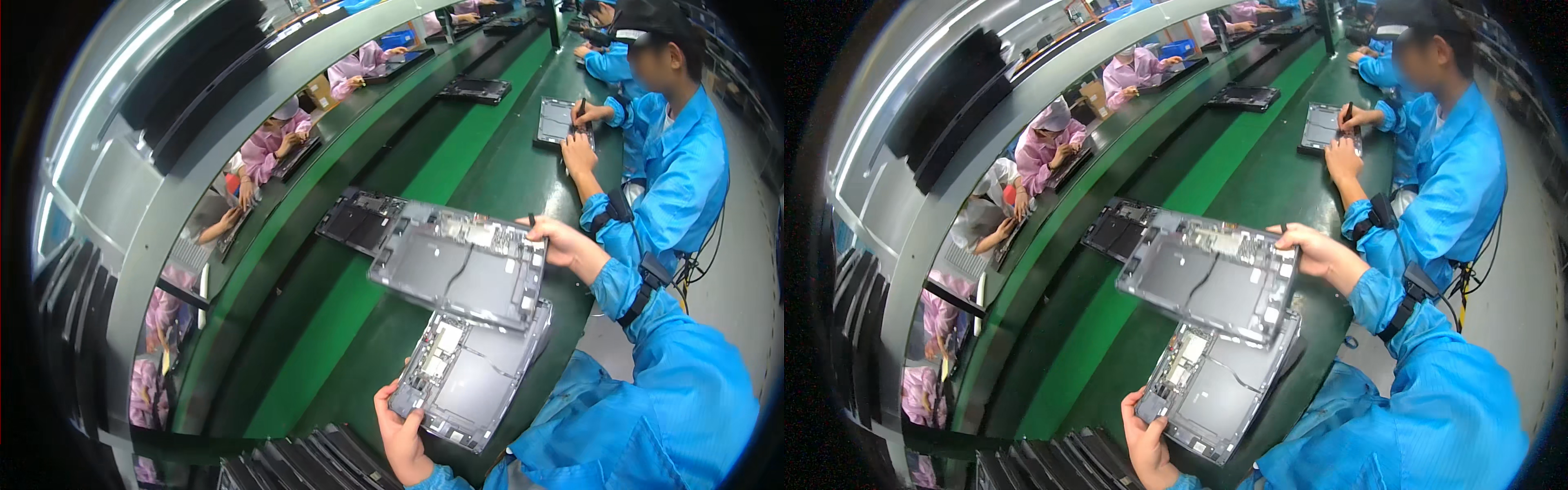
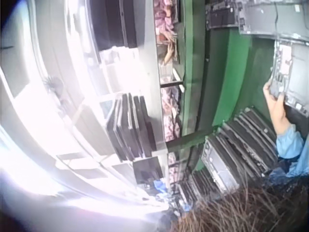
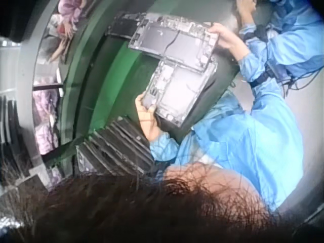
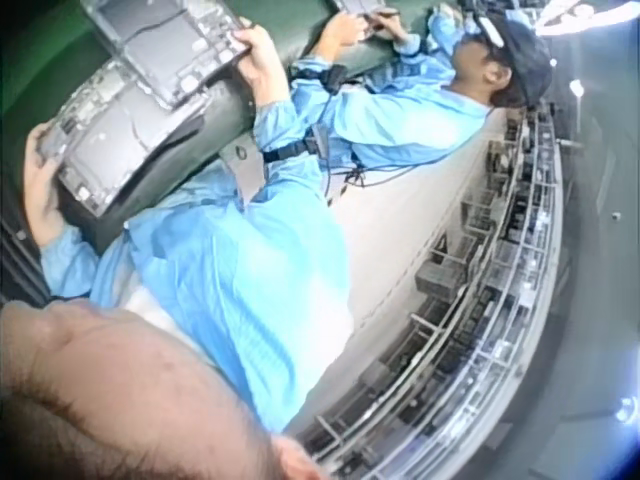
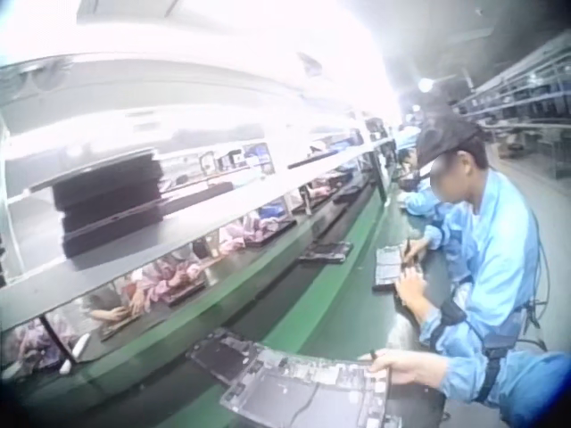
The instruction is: The person assembles components into a laptop chassis by hand, installing a motherboard, internal cables, a battery, and various connectors.
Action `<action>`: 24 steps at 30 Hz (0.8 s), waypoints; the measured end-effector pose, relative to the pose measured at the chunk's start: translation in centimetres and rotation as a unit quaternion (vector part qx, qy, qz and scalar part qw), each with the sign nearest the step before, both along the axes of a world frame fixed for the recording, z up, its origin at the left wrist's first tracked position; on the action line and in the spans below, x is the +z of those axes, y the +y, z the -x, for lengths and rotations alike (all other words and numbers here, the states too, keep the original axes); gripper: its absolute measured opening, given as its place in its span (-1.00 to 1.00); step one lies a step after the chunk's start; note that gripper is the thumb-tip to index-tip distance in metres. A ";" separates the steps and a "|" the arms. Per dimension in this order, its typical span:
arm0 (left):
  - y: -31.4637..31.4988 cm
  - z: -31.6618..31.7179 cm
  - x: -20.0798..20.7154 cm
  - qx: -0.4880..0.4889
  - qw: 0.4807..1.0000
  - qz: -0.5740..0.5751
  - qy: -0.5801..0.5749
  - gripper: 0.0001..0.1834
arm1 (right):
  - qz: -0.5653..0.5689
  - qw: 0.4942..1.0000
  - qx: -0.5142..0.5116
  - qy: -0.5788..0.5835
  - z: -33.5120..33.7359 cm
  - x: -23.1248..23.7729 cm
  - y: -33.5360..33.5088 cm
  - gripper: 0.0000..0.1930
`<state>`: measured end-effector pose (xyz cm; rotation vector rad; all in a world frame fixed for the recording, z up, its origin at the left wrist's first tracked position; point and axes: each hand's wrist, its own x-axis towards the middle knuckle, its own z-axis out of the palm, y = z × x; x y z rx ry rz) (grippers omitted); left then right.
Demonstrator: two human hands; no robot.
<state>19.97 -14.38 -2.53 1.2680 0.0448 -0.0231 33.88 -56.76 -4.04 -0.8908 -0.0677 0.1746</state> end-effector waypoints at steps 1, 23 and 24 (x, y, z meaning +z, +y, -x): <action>0.0 0.1 0.1 0.012 1.000 0.003 0.003 -0.31 | -0.029 0.999 0.029 0.010 0.4 -1.1 0.5 -0.46; 1.6 2.9 -0.8 0.062 0.996 0.051 -0.029 -0.34 | 0.284 0.935 -0.194 -0.082 8.1 7.1 -7.0 -0.31; 1.6 2.9 -0.8 0.056 0.996 0.055 -0.035 -0.33 | 0.303 0.933 -0.182 -0.071 8.5 6.6 -7.6 -0.32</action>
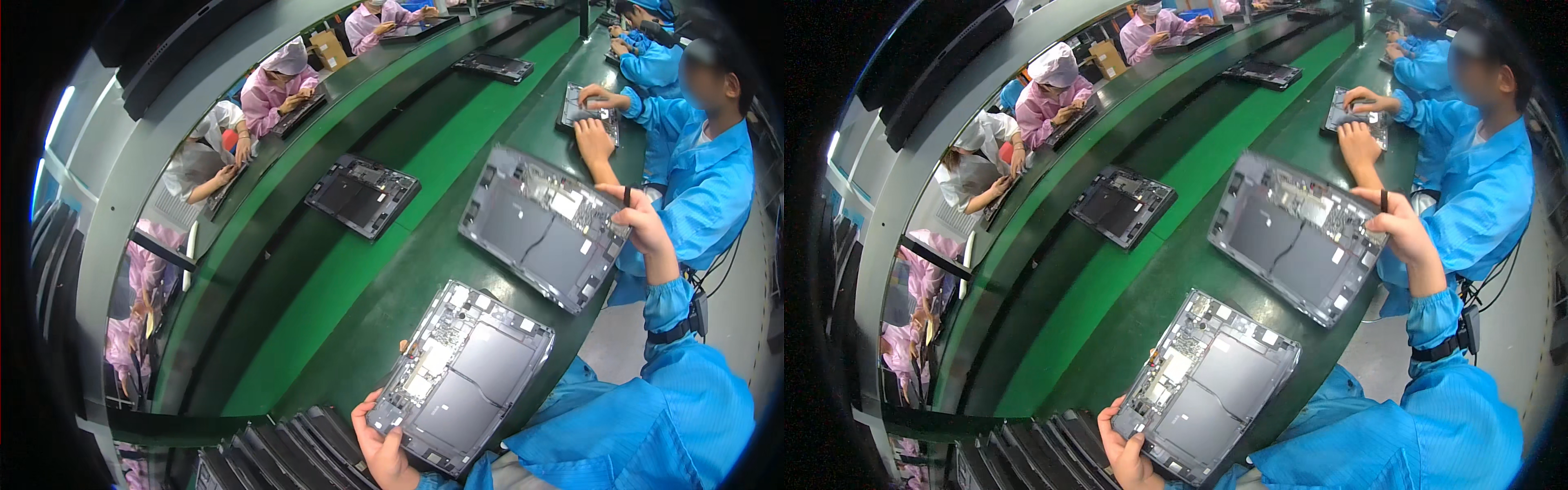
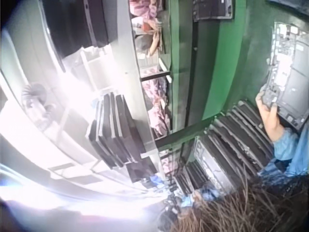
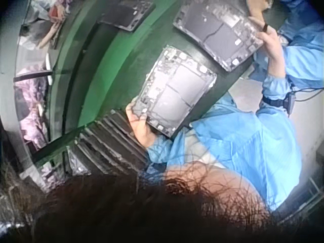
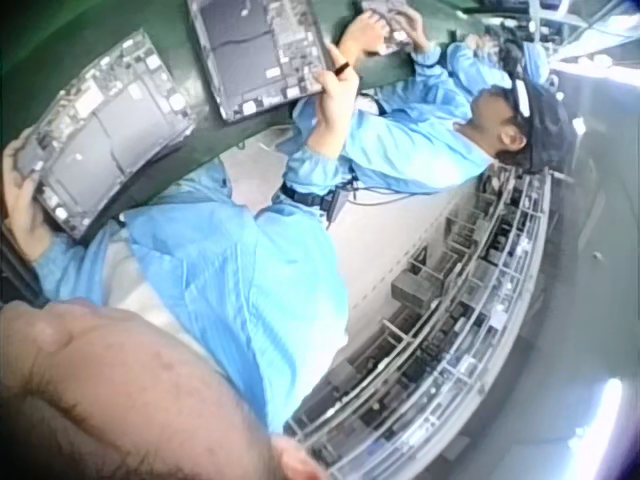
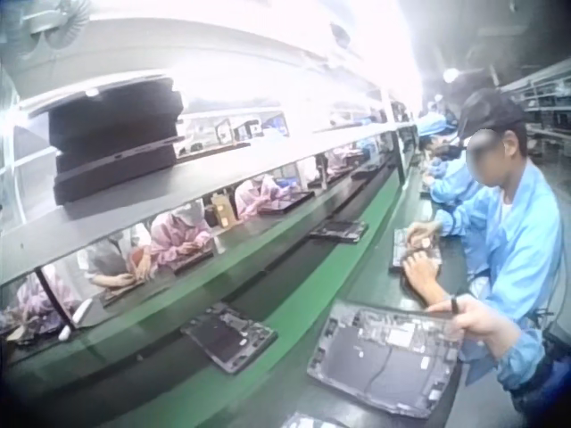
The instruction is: The person assembles components into a laptop chassis by hand, installing a motherboard, internal cables, a battery, and various connectors.
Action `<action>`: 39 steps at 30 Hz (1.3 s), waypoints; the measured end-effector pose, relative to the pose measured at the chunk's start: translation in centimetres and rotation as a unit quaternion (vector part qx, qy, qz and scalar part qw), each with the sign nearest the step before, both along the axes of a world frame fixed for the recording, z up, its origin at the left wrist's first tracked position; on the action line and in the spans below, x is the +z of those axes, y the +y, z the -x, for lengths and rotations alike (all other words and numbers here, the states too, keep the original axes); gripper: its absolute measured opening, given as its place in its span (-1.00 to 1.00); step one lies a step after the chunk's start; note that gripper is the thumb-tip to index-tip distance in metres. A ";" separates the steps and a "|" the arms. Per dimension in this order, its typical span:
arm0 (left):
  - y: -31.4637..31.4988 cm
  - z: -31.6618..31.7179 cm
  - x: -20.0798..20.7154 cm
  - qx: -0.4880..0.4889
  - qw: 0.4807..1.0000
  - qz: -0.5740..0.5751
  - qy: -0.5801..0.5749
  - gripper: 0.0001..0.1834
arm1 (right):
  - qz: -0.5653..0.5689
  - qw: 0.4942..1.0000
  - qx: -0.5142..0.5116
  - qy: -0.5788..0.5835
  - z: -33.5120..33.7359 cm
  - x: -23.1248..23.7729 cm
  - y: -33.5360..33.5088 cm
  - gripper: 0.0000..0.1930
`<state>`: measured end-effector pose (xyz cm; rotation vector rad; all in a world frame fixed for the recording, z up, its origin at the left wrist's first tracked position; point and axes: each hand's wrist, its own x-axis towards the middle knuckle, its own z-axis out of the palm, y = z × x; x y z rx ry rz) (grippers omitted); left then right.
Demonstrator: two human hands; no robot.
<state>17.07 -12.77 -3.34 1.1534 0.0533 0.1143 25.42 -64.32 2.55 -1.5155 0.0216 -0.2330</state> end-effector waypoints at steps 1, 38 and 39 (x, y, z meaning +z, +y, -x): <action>-0.2 0.4 0.1 0.001 1.000 0.004 0.001 -0.33 | 0.017 1.000 0.007 0.017 0.2 -0.7 -0.2 -0.33; 0.7 0.3 0.2 -0.034 0.999 0.005 -0.003 -0.38 | 0.170 0.865 0.460 -0.110 2.8 -0.4 32.7 -0.83; 0.7 0.3 0.1 -0.030 0.999 0.007 -0.005 -0.39 | 0.169 0.868 0.452 -0.120 2.8 -0.4 32.8 -0.83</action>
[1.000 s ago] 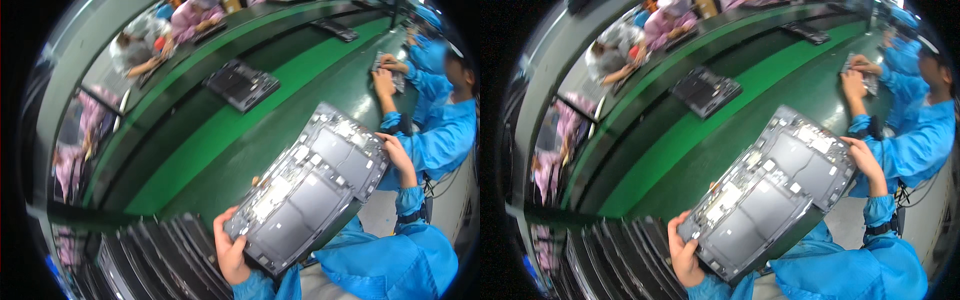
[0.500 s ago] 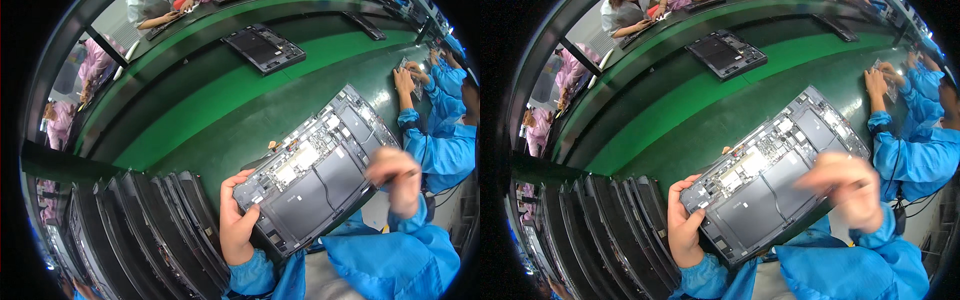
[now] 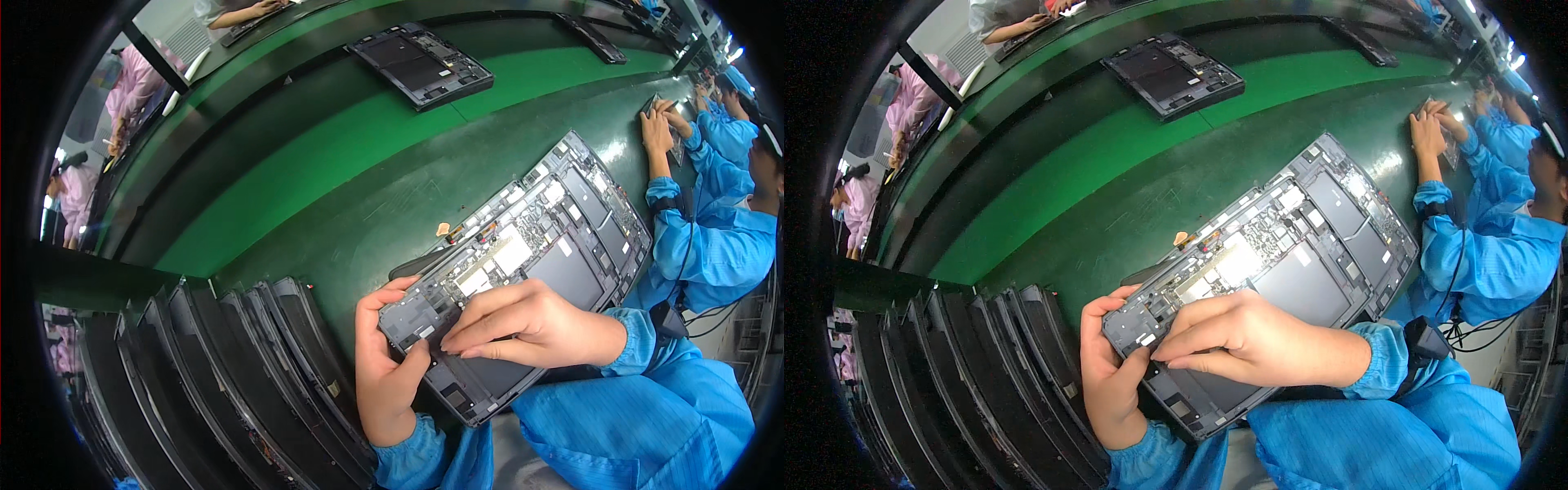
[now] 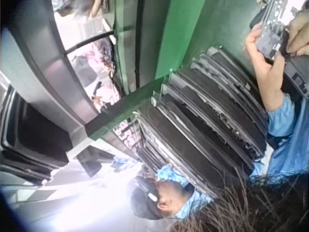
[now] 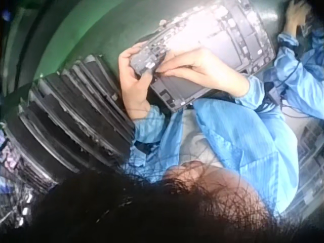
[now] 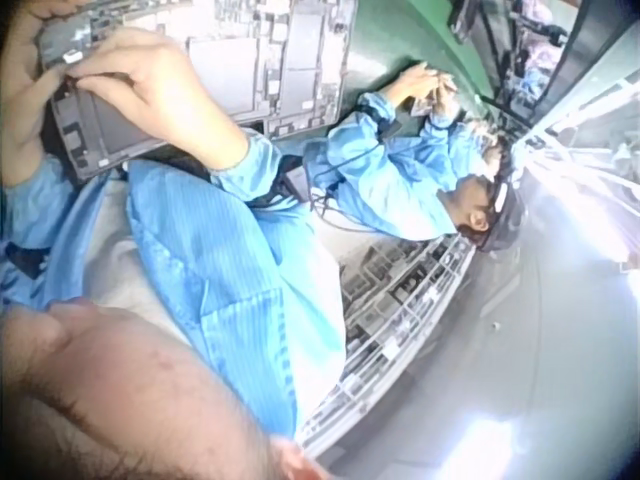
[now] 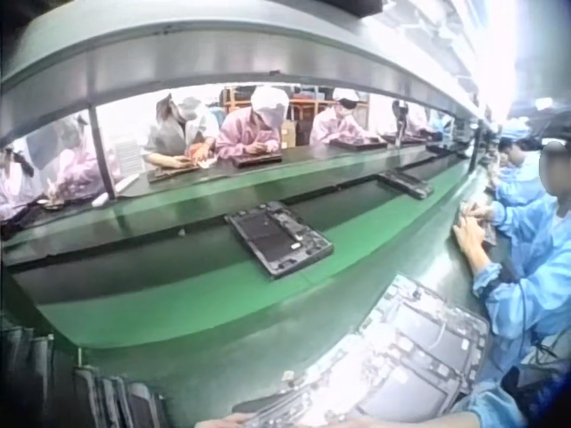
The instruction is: The person assembles components into a laptop chassis by hand, installing a motherboard, internal cables, a battery, and various connectors.
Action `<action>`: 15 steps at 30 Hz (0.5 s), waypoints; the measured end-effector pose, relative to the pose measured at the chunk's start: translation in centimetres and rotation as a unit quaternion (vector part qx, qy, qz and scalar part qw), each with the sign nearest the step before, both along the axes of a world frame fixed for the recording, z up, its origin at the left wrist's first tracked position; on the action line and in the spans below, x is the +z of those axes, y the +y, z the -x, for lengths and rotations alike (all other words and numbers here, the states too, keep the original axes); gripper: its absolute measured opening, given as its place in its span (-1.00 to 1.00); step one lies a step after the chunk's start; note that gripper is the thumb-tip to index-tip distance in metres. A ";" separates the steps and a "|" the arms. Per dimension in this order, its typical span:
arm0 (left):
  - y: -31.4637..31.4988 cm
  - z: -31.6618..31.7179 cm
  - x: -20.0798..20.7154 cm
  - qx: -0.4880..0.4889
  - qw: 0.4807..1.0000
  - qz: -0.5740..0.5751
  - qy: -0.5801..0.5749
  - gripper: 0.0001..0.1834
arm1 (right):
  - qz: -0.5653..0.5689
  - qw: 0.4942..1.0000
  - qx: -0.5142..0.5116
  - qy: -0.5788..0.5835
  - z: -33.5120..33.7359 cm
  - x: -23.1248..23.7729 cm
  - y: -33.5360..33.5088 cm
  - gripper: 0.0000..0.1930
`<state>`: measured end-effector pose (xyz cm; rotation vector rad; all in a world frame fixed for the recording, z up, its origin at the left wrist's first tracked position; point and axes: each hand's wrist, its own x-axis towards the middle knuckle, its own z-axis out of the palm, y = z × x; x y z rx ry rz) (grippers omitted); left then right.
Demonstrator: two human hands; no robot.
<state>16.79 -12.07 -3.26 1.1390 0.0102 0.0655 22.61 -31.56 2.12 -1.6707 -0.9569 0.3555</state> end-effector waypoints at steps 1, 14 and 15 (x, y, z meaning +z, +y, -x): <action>0.0 0.0 -0.1 -0.001 1.000 0.001 0.002 -0.39 | 0.001 1.000 -0.001 0.002 0.0 -0.1 0.0 -0.83; -0.1 -0.1 0.1 0.010 1.000 0.009 0.014 -0.39 | 0.025 0.972 -0.011 -0.232 0.8 -0.8 0.1 -0.74; -0.1 0.0 0.0 0.013 1.000 0.011 0.012 -0.40 | 0.044 0.949 -0.004 -0.313 1.2 -0.9 0.0 -0.70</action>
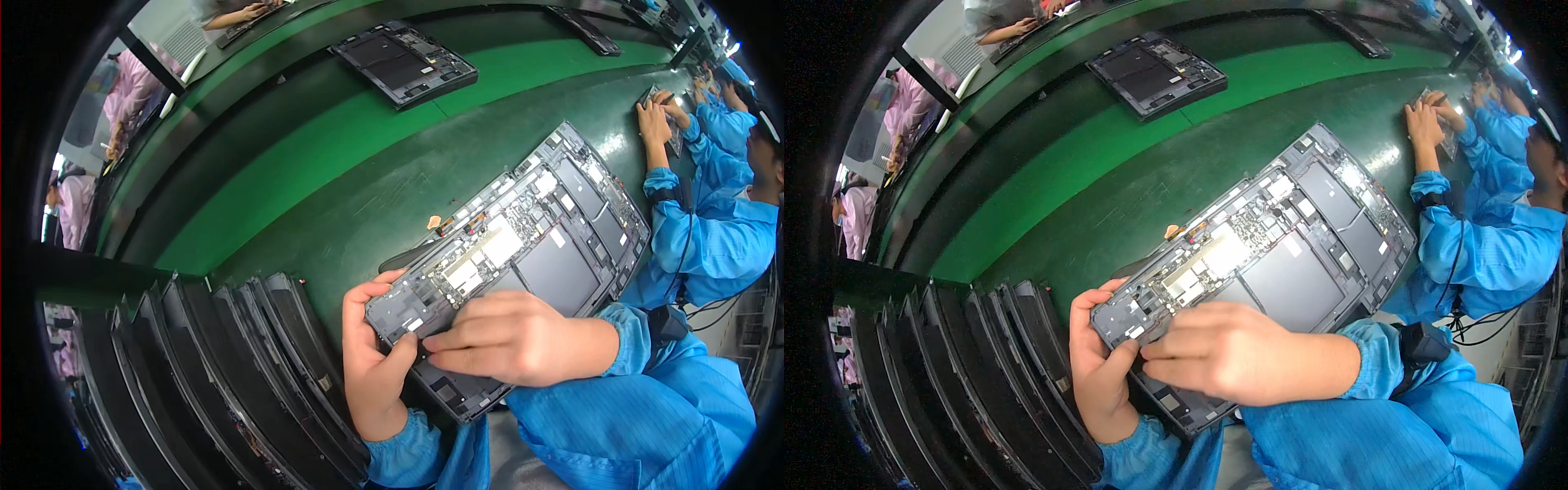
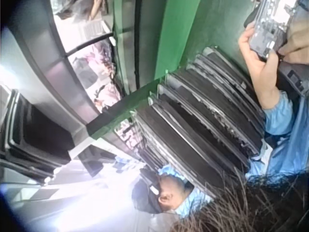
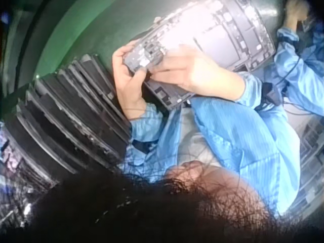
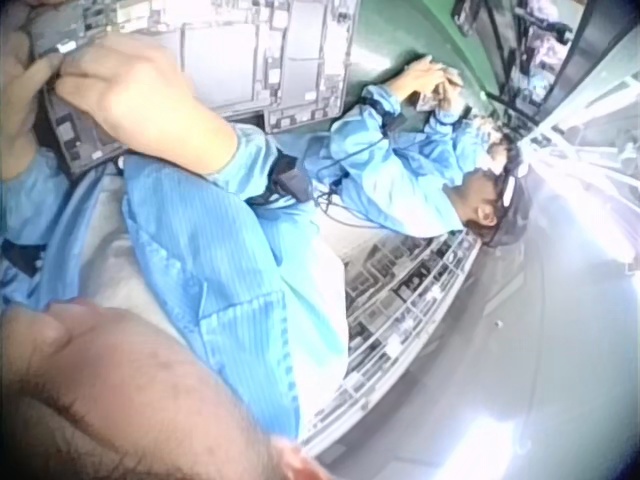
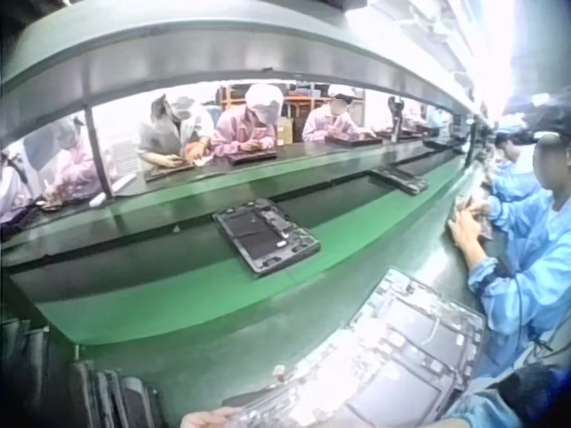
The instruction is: The person assembles components into a laptop chassis by hand, installing a motherboard, internal cables, a battery, and various connectors.
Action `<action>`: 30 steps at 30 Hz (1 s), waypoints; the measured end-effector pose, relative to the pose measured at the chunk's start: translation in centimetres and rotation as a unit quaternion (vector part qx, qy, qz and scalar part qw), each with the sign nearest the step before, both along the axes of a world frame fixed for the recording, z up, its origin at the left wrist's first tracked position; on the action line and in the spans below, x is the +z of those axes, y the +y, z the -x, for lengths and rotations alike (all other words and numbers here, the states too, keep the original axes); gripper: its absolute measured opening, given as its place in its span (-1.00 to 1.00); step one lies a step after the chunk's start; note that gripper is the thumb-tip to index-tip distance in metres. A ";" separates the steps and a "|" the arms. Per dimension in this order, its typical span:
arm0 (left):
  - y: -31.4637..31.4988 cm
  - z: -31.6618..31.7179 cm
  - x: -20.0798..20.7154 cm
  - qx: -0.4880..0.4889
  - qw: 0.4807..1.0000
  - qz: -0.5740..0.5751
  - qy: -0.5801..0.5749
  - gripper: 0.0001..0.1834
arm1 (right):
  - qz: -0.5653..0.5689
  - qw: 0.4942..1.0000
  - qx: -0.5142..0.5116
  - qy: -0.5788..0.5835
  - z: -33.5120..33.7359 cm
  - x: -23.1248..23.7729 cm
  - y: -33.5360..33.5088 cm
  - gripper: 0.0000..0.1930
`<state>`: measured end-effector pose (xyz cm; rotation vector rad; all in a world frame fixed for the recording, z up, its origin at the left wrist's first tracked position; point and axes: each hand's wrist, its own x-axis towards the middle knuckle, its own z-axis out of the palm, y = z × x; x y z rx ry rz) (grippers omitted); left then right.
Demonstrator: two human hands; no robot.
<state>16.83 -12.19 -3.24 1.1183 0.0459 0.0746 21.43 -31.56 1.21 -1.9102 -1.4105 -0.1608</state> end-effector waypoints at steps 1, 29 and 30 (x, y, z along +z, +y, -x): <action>0.1 0.0 -0.1 0.002 1.000 -0.001 0.000 -0.40 | -0.001 1.000 0.002 0.000 0.5 0.0 0.0 -0.70; 0.2 -0.1 -0.4 -0.017 0.999 -0.007 -0.033 -0.41 | -0.036 0.989 -0.084 0.119 7.0 -0.9 -2.3 -0.68; 0.3 -0.1 -0.3 -0.016 0.999 -0.006 -0.034 -0.41 | -0.037 0.989 -0.084 0.120 6.9 -0.8 -2.3 -0.68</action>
